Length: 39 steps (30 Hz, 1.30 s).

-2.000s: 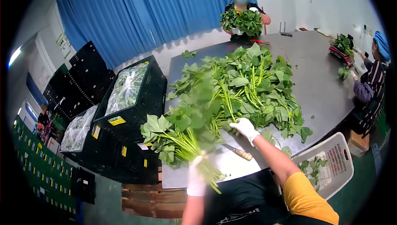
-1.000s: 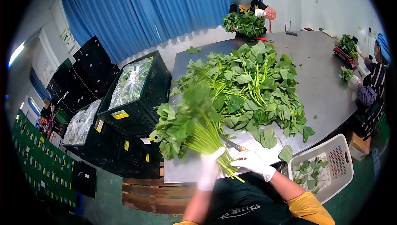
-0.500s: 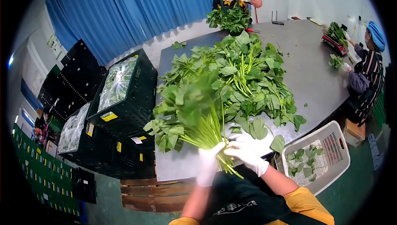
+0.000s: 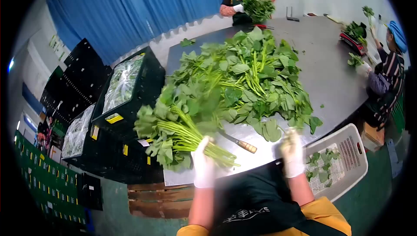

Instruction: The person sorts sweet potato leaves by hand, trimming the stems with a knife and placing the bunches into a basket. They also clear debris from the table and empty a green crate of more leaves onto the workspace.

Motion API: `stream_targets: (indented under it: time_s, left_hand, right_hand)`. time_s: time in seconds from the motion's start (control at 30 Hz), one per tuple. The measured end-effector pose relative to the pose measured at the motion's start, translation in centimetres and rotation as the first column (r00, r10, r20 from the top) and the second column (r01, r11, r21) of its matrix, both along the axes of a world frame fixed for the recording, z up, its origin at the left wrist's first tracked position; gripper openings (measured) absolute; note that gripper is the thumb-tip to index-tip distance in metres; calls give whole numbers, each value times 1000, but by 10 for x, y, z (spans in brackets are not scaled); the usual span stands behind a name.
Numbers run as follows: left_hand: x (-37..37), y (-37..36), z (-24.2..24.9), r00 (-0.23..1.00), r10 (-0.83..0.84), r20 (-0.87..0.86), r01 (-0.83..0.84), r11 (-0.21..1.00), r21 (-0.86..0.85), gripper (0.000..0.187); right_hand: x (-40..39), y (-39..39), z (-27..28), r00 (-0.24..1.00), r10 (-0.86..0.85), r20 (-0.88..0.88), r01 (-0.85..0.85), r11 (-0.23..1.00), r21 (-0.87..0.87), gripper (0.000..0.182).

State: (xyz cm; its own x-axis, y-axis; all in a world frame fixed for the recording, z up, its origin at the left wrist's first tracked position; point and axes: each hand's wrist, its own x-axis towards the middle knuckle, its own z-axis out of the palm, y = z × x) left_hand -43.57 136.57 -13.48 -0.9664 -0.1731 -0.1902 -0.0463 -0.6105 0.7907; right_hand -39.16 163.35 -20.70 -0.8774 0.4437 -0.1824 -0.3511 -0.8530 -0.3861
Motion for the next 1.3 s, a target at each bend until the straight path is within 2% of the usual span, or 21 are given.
stream_targets:
  time_s: [0.03,0.07,0.13,0.17,0.23,0.27,0.3,0.33,0.4,0.53,0.6,0.63,0.7,0.77,0.87,0.97,1.0,1.07,1.13,1.17,1.3]
  left_hand:
    - [-3,-8,-6,1000,28,-8,-28,1000,-1,15]
    - [-2,-15,-11,994,74,-75,-86,982,-171,16]
    - [-2,-22,-17,981,77,-178,-148,893,-426,22]
    - [-7,-30,-44,945,-53,-324,-242,554,-797,19]
    - [1,-6,-43,964,-39,-263,-174,655,-736,15]
    - [-3,2,-57,993,-5,-118,-44,911,-409,15]
    - [-7,9,-70,999,-38,24,38,999,11,15]
    - [-3,19,-73,994,-46,-97,26,980,-196,19]
    - [14,34,-48,998,-48,-29,49,999,19,24]
    - [17,31,-71,1000,10,21,-10,1000,8,22]
    - [19,24,-65,999,51,-2,-50,981,-187,15]
    - [19,21,-64,998,58,-4,-58,981,-185,15]
    - [19,10,-57,990,-75,120,95,980,-177,13]
    - [23,-6,-47,964,-222,147,252,939,-235,17]
    - [24,-21,-71,924,-326,-197,101,707,-700,30]
    - [56,-24,16,915,-375,148,164,12,-986,38]
    - [51,-25,18,909,-388,151,167,8,-986,38]
    - [43,-26,21,700,-690,-185,-574,-389,-721,49]
    - [34,-23,34,595,-798,-99,-648,-404,-646,47]
    - [29,-20,40,555,-829,-74,-654,-379,-655,39]
    - [32,-34,20,538,-834,125,-510,-440,-739,23]
  right_hand:
    - [1,40,4,966,-253,47,257,946,-195,24]
    - [7,100,-24,923,-155,-351,100,980,-170,38]
    - [15,121,-4,894,-236,-381,109,939,-327,58]
    - [19,108,28,915,-190,-357,54,932,-357,63]
    - [-4,61,28,911,169,-376,-188,982,-12,83]
    - [-10,24,32,915,349,-202,-308,928,210,83]
    - [-8,-7,45,838,542,64,-518,752,408,80]
    - [-18,-30,43,740,624,250,-636,528,563,72]
    - [-42,-65,14,506,746,433,-745,124,656,63]
    - [-42,-122,-2,363,862,354,-786,79,614,72]
    - [-44,-130,0,280,880,383,-830,22,557,26]
    - [-44,-131,3,275,881,384,-829,15,559,26]
    - [-40,-130,30,242,842,482,-861,-43,507,20]
    - [-36,-129,37,293,858,421,-897,93,433,19]
    - [-38,-115,32,402,777,484,-868,155,471,22]
    - [-42,-100,43,412,739,533,-866,136,481,18]
    - [-43,-100,43,426,726,540,-835,86,543,18]
    - [-35,-104,58,394,756,523,-805,9,593,18]
    - [-18,-104,71,286,809,514,-772,-123,624,20]
    - [-16,-114,73,270,759,593,-627,-328,706,26]
    - [-20,-110,83,46,748,662,-655,-478,586,33]
